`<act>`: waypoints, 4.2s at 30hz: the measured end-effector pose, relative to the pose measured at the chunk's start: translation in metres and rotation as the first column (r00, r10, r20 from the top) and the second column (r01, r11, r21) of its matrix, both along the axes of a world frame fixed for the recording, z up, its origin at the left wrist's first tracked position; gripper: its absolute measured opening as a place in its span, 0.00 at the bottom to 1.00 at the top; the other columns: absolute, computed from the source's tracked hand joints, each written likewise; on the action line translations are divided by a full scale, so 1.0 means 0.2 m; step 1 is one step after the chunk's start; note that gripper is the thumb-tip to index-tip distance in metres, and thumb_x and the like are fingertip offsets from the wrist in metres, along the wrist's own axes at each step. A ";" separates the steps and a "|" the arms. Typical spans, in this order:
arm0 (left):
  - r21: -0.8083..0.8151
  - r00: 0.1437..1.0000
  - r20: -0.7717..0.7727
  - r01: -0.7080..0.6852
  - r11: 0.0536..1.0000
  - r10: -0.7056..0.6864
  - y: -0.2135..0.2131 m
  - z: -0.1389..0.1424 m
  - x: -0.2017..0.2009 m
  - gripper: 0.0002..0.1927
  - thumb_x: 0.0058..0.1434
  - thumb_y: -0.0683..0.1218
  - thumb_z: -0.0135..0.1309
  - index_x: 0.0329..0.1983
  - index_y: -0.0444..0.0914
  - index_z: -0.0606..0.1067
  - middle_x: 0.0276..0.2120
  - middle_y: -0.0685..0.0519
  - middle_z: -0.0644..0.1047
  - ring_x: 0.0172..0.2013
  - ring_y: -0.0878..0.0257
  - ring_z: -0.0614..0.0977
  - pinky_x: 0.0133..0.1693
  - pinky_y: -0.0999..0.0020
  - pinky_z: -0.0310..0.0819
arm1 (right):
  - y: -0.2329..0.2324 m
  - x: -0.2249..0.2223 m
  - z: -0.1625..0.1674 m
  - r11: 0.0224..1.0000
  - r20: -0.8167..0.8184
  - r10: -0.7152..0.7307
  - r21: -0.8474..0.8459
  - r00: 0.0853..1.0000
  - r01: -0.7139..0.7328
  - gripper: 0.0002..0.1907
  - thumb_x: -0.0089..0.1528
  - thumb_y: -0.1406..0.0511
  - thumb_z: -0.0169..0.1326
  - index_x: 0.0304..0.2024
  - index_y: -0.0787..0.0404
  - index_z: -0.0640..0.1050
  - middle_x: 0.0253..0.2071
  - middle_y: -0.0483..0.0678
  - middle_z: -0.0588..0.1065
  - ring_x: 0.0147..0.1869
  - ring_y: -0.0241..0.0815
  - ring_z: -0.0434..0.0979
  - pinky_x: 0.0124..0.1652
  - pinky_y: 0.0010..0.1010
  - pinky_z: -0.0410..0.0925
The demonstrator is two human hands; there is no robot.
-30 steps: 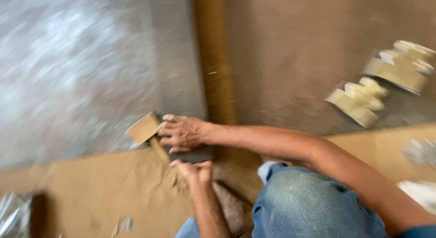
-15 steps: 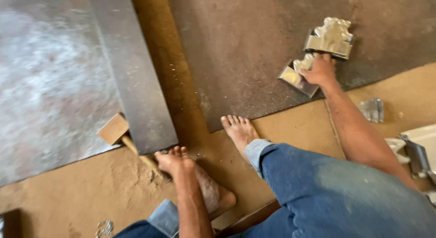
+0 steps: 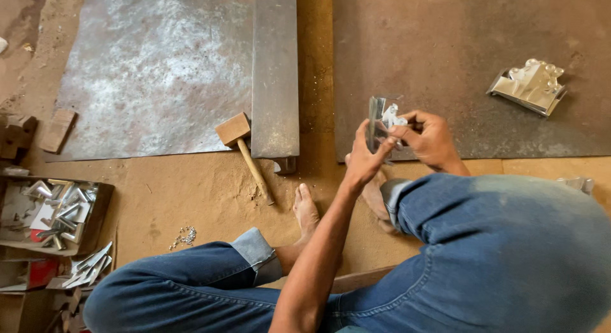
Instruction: The person sits on the floor and shapes small brass sheet pieces by hammering them with a wooden mallet against a metal form. They pick up each piece, position it on the form, hammer it, then set the shaped piece aside with the finished ones.
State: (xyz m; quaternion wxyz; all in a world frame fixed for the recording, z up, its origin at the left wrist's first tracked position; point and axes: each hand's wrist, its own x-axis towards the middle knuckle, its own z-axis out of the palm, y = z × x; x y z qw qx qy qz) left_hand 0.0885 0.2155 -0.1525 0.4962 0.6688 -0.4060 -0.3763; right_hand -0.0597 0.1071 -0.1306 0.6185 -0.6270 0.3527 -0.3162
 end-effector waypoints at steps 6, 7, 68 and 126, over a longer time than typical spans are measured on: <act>-0.040 0.901 -0.420 0.098 0.994 -0.106 0.17 -0.13 0.09 0.46 0.60 0.63 0.59 0.77 0.41 0.57 0.45 0.43 0.77 0.46 0.58 0.77 0.49 0.59 0.72 | 0.05 0.14 -0.09 0.855 0.211 0.220 0.428 0.952 -0.292 0.50 0.53 0.56 0.67 0.71 0.57 0.55 0.64 0.48 0.67 0.65 0.42 0.71 0.52 0.37 0.76; -0.059 0.901 -0.422 0.082 0.995 -0.099 0.19 -0.16 0.11 0.46 0.60 0.62 0.60 0.77 0.41 0.57 0.46 0.42 0.77 0.47 0.57 0.78 0.50 0.59 0.73 | 0.06 0.17 -0.13 0.831 0.268 0.258 0.428 0.928 -0.354 0.53 0.54 0.56 0.68 0.74 0.57 0.52 0.65 0.49 0.65 0.67 0.43 0.69 0.53 0.37 0.74; 0.234 0.990 -0.033 0.144 0.962 -0.140 0.15 -0.19 0.22 0.17 0.68 0.42 0.57 0.59 0.34 0.80 0.33 0.48 0.85 0.31 0.62 0.84 0.34 0.64 0.80 | 0.12 0.00 -0.61 0.762 0.373 0.009 0.598 0.928 -0.248 0.43 0.52 0.63 0.68 0.68 0.63 0.67 0.60 0.51 0.72 0.64 0.45 0.74 0.64 0.39 0.68; 0.091 0.887 0.365 0.270 0.958 -0.285 -0.04 -0.08 -0.17 0.24 0.65 0.55 0.57 0.59 0.37 0.75 0.51 0.41 0.79 0.38 0.47 0.84 0.40 0.55 0.79 | 0.12 -0.22 -0.56 0.695 0.294 -0.398 0.715 0.869 0.076 0.33 0.69 0.48 0.47 0.68 0.63 0.67 0.57 0.49 0.76 0.59 0.43 0.78 0.55 0.37 0.73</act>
